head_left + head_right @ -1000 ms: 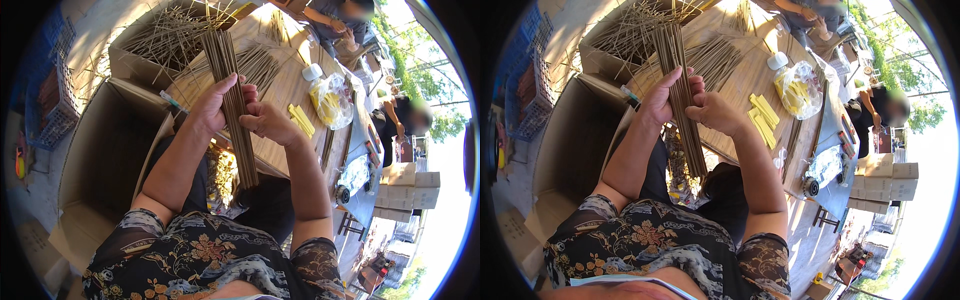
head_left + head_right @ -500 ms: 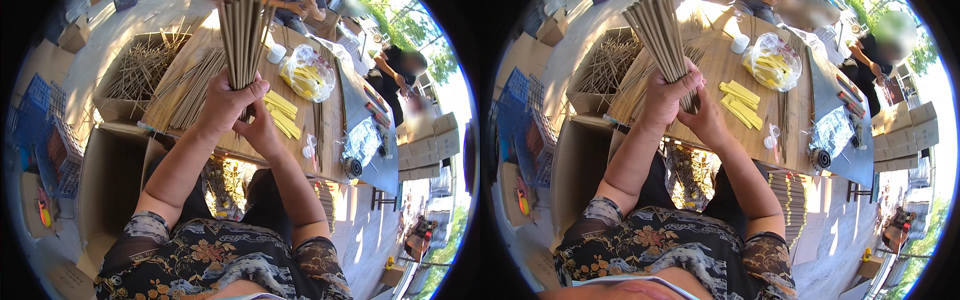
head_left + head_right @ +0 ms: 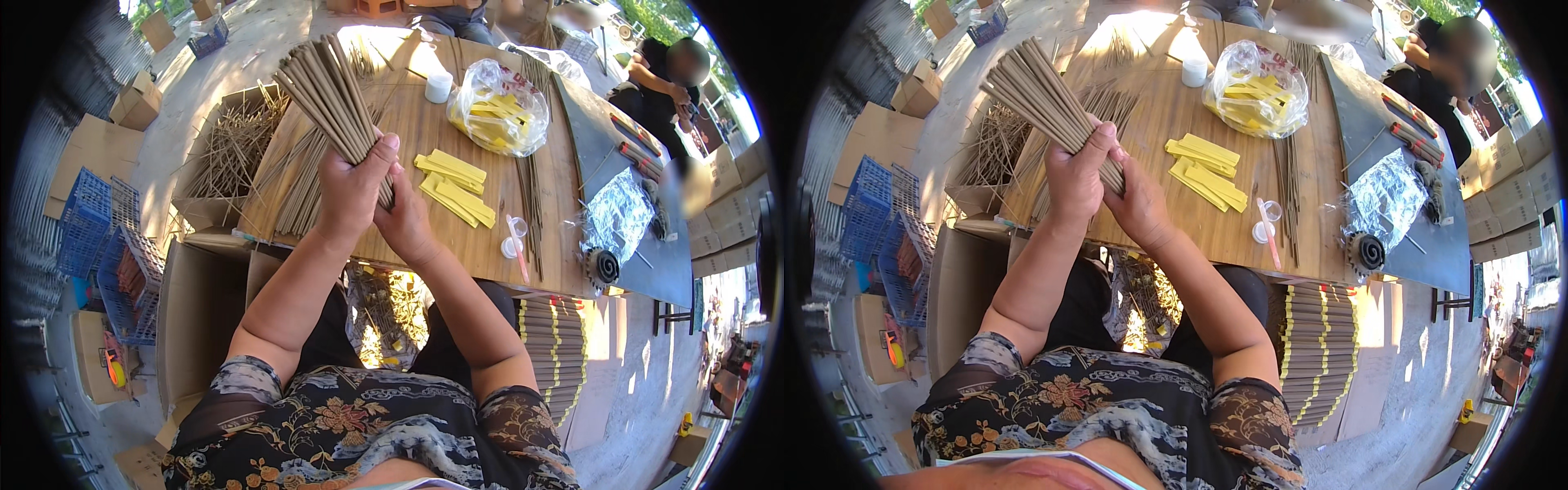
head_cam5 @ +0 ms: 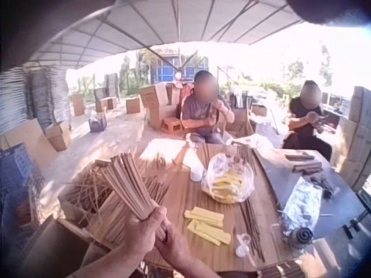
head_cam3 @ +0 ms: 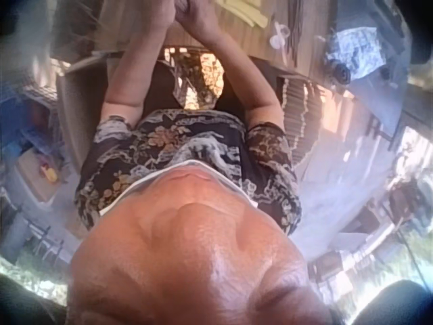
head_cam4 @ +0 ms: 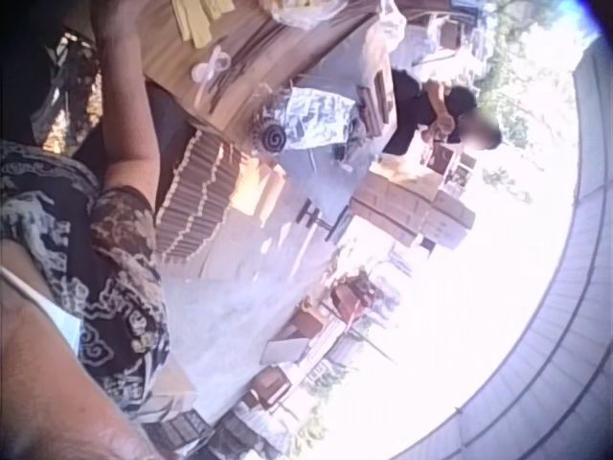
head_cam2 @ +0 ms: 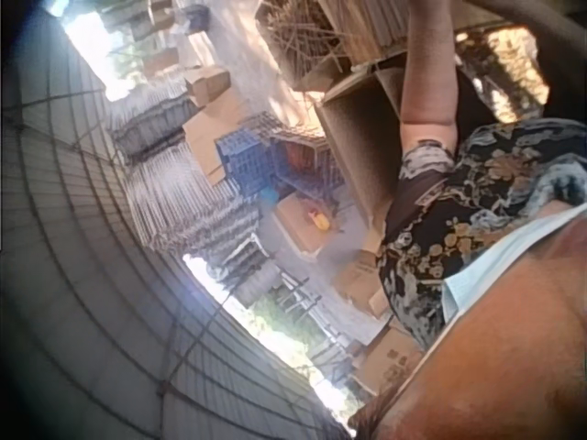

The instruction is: The person gathers thin sticks into a bundle, aligns them, and wraps the bundle with yellow paper strips. They use a small applicator to apply adhesive to the paper before securing it around the sticks. The process is repeated for multiple bundles.

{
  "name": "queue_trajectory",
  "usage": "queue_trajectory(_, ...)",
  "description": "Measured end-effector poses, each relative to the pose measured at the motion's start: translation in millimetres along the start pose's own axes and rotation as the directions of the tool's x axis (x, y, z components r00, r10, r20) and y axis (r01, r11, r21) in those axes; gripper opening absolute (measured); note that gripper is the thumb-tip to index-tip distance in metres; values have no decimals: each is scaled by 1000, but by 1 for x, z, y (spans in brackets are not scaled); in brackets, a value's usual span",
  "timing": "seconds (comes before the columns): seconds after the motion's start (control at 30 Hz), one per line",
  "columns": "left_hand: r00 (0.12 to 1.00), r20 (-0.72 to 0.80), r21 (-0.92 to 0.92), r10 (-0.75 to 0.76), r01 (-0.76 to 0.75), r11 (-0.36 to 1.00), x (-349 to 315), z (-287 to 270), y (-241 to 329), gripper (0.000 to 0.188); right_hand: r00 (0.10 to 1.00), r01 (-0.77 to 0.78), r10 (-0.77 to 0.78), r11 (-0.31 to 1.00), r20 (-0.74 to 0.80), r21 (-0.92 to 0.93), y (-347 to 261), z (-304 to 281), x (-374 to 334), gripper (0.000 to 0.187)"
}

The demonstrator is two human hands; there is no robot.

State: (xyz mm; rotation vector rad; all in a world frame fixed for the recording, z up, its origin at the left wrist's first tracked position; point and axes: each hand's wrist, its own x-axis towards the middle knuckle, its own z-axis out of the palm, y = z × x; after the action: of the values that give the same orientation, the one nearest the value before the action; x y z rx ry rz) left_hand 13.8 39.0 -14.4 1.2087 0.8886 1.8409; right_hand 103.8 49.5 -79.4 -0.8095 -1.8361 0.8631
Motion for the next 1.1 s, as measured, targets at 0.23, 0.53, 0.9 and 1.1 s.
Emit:
queue_trajectory(0.23,891,80,-351,-446,444,824,-15,-9,35,13,737,-641,316,606,598,471,-65,-26,-33,22)
queue_trajectory(0.53,848,293,-496,-441,530,688,-51,-20,65,17,655,-723,328,533,681,439,-110,-33,-69,15)
queue_trajectory(0.9,853,335,-592,-400,521,615,-91,-22,97,17,557,-823,183,252,810,509,-142,-33,-109,14)
queue_trajectory(1.1,890,-60,-359,-451,403,842,-103,-7,101,18,907,-299,241,946,346,127,-133,-16,-124,17)
